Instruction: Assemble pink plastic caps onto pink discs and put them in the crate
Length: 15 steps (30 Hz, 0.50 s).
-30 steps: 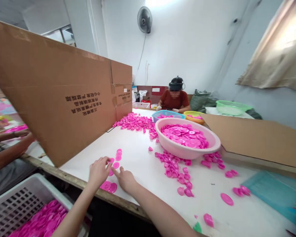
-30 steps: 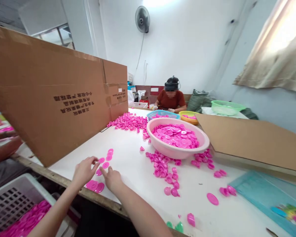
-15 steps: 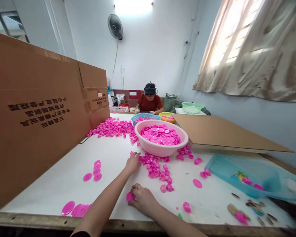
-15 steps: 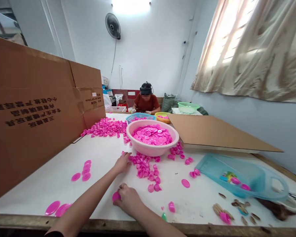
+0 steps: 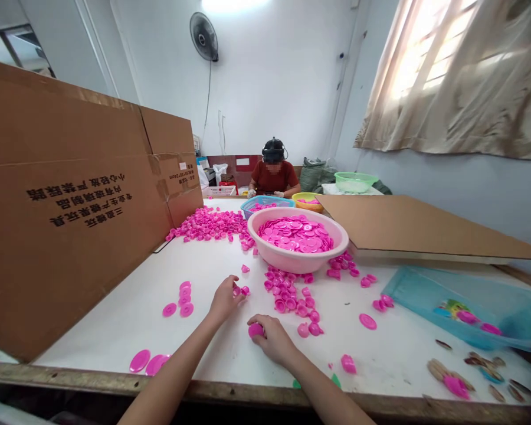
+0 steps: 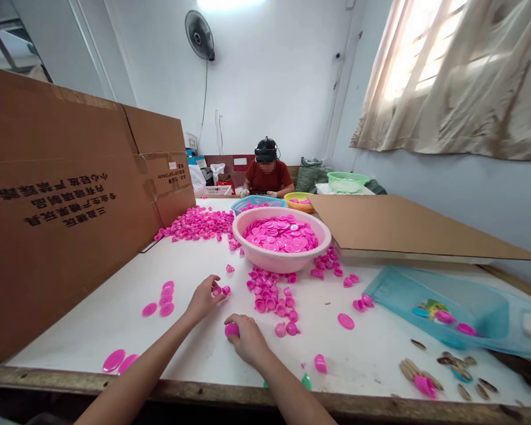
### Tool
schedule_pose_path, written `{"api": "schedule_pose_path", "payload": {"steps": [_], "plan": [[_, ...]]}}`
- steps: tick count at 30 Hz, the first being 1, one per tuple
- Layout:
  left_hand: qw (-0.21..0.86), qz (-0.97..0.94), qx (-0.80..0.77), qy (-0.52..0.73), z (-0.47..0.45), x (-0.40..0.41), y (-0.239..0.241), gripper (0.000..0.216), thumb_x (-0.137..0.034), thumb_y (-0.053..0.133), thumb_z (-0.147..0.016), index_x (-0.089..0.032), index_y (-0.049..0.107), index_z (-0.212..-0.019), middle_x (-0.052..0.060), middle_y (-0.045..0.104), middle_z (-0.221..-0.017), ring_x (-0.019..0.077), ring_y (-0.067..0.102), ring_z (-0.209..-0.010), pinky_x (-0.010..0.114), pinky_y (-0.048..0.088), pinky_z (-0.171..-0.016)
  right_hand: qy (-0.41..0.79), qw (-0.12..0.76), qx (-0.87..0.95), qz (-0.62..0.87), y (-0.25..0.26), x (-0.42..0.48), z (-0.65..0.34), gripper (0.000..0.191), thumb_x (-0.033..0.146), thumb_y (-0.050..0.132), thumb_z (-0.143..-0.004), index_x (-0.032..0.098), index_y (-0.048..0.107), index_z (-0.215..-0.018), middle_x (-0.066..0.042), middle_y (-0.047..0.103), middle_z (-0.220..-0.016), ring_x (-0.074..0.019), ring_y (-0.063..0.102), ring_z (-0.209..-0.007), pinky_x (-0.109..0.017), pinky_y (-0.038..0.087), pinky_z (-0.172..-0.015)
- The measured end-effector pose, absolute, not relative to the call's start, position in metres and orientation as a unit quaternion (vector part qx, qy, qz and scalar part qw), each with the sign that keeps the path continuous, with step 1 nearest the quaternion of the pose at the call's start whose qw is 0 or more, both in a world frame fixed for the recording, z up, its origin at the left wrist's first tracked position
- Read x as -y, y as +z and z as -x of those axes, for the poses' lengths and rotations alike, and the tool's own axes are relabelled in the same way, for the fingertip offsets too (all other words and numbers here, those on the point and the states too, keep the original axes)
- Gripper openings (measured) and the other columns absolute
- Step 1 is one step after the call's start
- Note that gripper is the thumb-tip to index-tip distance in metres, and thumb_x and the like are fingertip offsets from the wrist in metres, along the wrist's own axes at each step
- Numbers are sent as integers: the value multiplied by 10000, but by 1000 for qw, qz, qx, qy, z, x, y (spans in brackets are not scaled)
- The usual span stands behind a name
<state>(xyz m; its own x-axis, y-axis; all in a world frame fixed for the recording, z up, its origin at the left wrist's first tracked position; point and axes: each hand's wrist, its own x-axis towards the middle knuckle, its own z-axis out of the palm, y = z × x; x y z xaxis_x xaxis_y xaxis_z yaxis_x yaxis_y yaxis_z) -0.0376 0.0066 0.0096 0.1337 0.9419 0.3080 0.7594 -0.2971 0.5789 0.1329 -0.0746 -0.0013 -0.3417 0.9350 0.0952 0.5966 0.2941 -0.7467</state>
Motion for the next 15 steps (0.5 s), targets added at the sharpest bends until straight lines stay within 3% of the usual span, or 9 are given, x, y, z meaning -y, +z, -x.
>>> {"api": "schedule_pose_path", "payload": {"steps": [3, 7, 11, 15], "plan": [[119, -663, -620, 403, 42, 2, 12, 254, -391, 463, -742, -173, 501, -867, 36, 487, -831, 152, 518, -716, 316, 418, -699, 312, 261, 764, 501, 0, 74, -133, 309, 119, 480, -676, 202, 600, -948, -42, 591, -942, -190, 516, -895, -266, 363, -783], [123, -643, -593, 468, 38, 15, 20, 339, -391, 472, -743, -182, 430, -1007, 21, 500, -819, 138, 513, -696, 298, 420, -685, 309, 295, 753, 500, 0, 71, -137, 289, 150, 420, -741, 198, 607, -956, -49, 605, -936, -181, 529, -898, -274, 376, -790], [240, -743, -525, 338, 32, 27, 20, 314, -389, 572, -670, -198, 489, -905, -24, 514, -709, 102, 482, -609, 236, 406, -602, 318, 373, 665, 563, 2, 62, -147, 288, 251, 436, -765, 165, 553, -1013, -58, 611, -813, -163, 566, -687, -273, 428, -639], [258, -771, -523, 255, 28, 30, 9, 284, -391, 628, -604, -191, 583, -801, 17, 503, -842, 124, 496, -705, 247, 399, -649, 413, 431, 574, 561, 4, 51, -154, 267, 313, 479, -745, 141, 542, -939, -35, 579, -697, -137, 548, -541, -248, 439, -495]]}}
